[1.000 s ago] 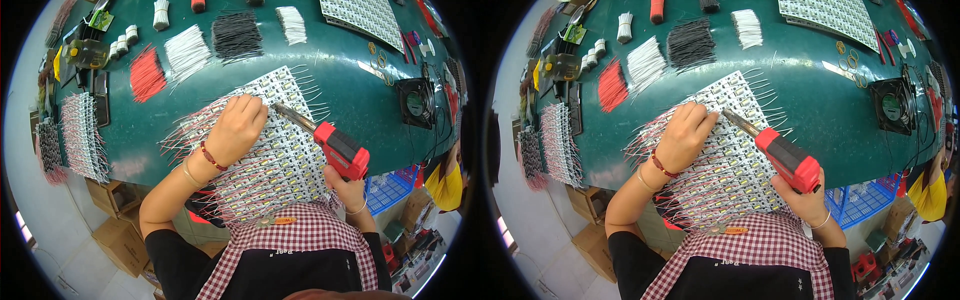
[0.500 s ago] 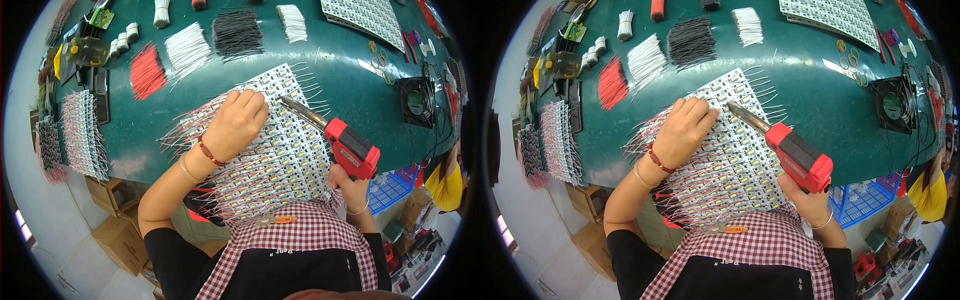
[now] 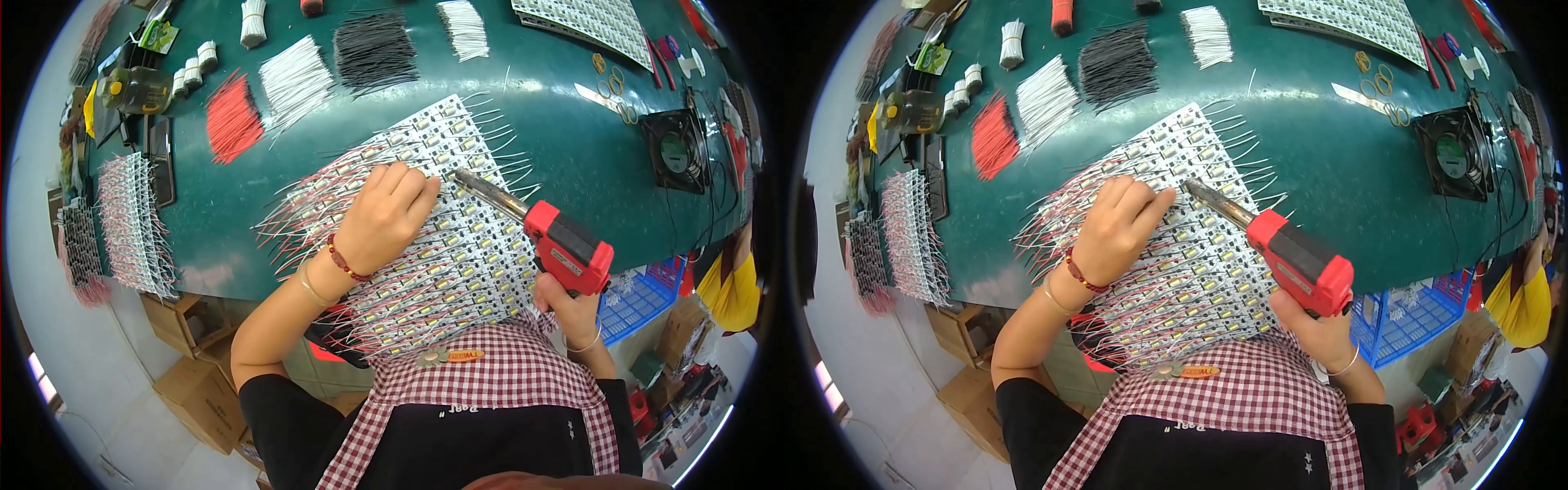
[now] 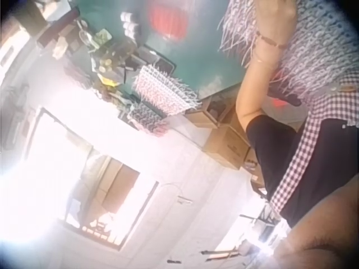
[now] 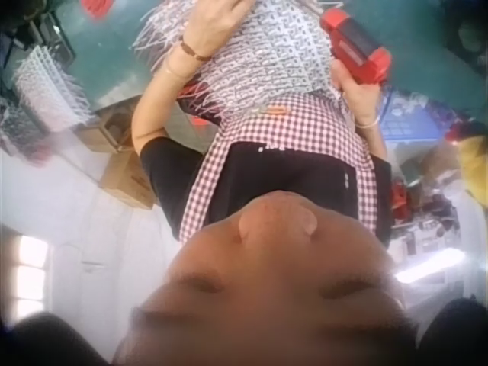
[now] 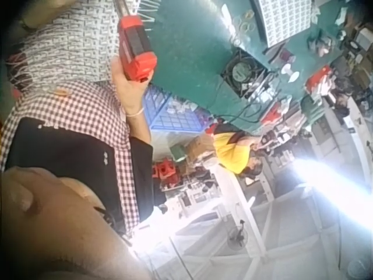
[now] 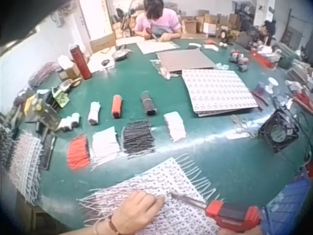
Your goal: The person assembles wires onto an LED panel by soldering them to circuit components with a soldering iron.
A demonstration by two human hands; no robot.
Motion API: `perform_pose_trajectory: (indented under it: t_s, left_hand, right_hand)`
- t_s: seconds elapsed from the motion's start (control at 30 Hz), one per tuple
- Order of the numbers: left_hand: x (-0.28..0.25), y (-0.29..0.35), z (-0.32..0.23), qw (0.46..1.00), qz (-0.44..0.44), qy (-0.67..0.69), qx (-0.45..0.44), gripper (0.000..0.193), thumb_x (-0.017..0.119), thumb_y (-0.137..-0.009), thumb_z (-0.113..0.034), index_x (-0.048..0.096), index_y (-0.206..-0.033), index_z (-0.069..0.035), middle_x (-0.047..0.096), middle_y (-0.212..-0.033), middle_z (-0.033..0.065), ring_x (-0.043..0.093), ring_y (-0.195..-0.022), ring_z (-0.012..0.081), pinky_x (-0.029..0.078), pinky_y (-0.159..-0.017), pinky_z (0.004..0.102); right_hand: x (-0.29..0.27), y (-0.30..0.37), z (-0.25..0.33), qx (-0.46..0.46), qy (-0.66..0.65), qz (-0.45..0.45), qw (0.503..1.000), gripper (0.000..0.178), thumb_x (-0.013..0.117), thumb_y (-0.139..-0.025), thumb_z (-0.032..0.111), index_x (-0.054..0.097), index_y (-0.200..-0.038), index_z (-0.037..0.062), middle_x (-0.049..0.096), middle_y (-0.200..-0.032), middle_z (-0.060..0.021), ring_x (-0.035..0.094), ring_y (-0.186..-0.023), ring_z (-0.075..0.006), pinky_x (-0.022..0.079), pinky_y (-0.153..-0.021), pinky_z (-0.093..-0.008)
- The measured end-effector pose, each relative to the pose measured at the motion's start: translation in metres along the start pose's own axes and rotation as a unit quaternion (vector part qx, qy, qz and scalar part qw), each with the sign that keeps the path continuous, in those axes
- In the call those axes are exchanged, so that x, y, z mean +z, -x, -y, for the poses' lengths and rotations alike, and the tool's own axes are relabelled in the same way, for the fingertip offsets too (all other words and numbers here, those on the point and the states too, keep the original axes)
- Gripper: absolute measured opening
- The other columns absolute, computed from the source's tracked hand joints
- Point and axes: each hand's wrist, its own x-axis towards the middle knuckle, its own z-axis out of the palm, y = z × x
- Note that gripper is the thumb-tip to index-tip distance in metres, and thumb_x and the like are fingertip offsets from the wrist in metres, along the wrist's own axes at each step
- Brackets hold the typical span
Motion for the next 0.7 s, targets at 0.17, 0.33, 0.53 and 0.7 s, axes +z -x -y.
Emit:
perform_pose_trajectory:
  t_s: [0.17,0.33,0.53,0.7]
  left_hand:
    - [0.001,-0.001,-0.001,1.000,-0.002,0.006,-0.018,0.029,0.062,-0.075,0.000,0.066,-0.104,0.003,0.048,-0.084,0.0081,0.051,-0.079,0.0241,0.044,-0.072,0.0357]
    - [-0.001,-0.004,-0.002,0.999,0.021,-0.003,-0.024,0.029,0.061,-0.074,0.000,0.064,-0.102,0.003,0.049,-0.086,0.0091,0.051,-0.082,0.0247,0.043,-0.073,0.0361]
    - [-0.001,-0.005,-0.004,0.998,0.049,-0.011,-0.028,0.029,0.061,-0.073,0.000,0.063,-0.102,0.004,0.049,-0.088,0.0097,0.051,-0.084,0.0252,0.043,-0.074,0.0366]
    - [0.001,-0.004,-0.008,0.998,0.049,-0.028,-0.036,0.031,0.060,-0.073,-0.001,0.063,-0.103,0.005,0.049,-0.089,0.0100,0.050,-0.084,0.0256,0.043,-0.074,0.0368]
  right_hand:
    - [0.001,-0.001,0.001,0.000,0.023,0.014,1.000,0.007,0.061,-0.090,-0.001,0.057,-0.094,-0.0024,0.057,-0.066,-0.0053,0.054,-0.054,-0.0130,0.044,-0.050,-0.0274]
    - [0.002,-0.003,0.002,-0.008,0.028,0.018,0.999,0.008,0.063,-0.090,0.000,0.058,-0.096,-0.0025,0.058,-0.067,-0.0049,0.054,-0.053,-0.0124,0.044,-0.050,-0.0269]
    - [-0.001,-0.003,-0.011,-0.038,0.063,0.004,0.997,0.018,0.071,-0.086,0.005,0.063,-0.101,-0.0006,0.063,-0.074,-0.0026,0.058,-0.062,-0.0098,0.047,-0.057,-0.0252]
    - [-0.005,-0.002,-0.012,-0.028,0.121,0.021,0.992,0.026,0.078,-0.081,0.007,0.067,-0.104,0.0013,0.068,-0.085,-0.0024,0.063,-0.072,-0.0098,0.051,-0.066,-0.0257]
